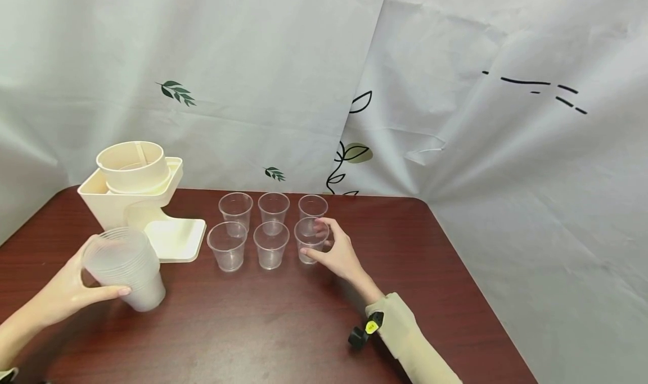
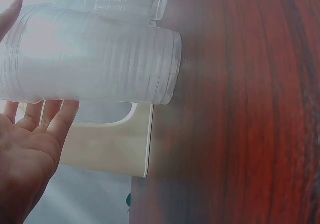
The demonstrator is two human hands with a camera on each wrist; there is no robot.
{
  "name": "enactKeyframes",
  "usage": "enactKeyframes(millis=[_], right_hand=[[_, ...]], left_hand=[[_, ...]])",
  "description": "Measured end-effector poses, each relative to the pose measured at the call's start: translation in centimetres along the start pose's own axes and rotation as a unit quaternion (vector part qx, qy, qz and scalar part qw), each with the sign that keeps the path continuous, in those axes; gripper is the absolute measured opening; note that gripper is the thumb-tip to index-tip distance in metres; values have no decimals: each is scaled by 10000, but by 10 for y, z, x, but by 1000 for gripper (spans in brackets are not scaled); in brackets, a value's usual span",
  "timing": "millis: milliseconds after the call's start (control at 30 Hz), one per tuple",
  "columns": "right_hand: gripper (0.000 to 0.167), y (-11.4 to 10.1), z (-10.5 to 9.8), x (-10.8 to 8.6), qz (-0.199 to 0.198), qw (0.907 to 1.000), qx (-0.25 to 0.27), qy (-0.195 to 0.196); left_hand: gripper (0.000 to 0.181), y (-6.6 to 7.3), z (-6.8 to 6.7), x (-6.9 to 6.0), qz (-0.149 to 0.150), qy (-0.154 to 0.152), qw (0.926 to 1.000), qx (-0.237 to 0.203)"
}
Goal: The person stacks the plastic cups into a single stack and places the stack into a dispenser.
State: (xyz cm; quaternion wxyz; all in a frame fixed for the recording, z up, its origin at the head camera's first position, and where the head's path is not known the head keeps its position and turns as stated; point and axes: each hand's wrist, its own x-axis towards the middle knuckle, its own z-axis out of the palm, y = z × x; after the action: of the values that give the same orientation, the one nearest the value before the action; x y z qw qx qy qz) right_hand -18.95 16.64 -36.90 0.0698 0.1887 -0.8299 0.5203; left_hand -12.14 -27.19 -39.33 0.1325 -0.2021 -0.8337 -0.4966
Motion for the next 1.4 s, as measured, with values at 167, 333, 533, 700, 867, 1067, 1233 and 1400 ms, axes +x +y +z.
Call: enactKeyframes(millis=[167,333,533,700,867,1067,1233,1400], right_hand=[[62,-8,-2,-1,-38,9997,-207,80],[62,-17,-3,0,-48,9991,-395,140],[63,-27,-4,0,-110,9987,-441,247],[62,-33,-7,1,-305,9980,-432,342],[62,-37,-11,4,-422,9978,-273,437],[61,-45,-12,9,-622,9965,-167,524],[62,-53,-11,12,-755,9959,-16,499],[62,-58,-7,14,-823,9954,78,477]], left_hand=[[80,0,0,0,-3,11,10000,21],[80,1,0,0,-40,-26,10000,-2],[79,1,0,0,-59,-36,10000,17],[79,0,0,0,-69,-41,10000,16],[79,0,0,0,-44,-31,10000,-19],[79,1,0,0,-23,-23,10000,-19],[78,0,-1,0,-41,-58,10000,-31],[80,0,0,1,-9,-42,10000,-8]])
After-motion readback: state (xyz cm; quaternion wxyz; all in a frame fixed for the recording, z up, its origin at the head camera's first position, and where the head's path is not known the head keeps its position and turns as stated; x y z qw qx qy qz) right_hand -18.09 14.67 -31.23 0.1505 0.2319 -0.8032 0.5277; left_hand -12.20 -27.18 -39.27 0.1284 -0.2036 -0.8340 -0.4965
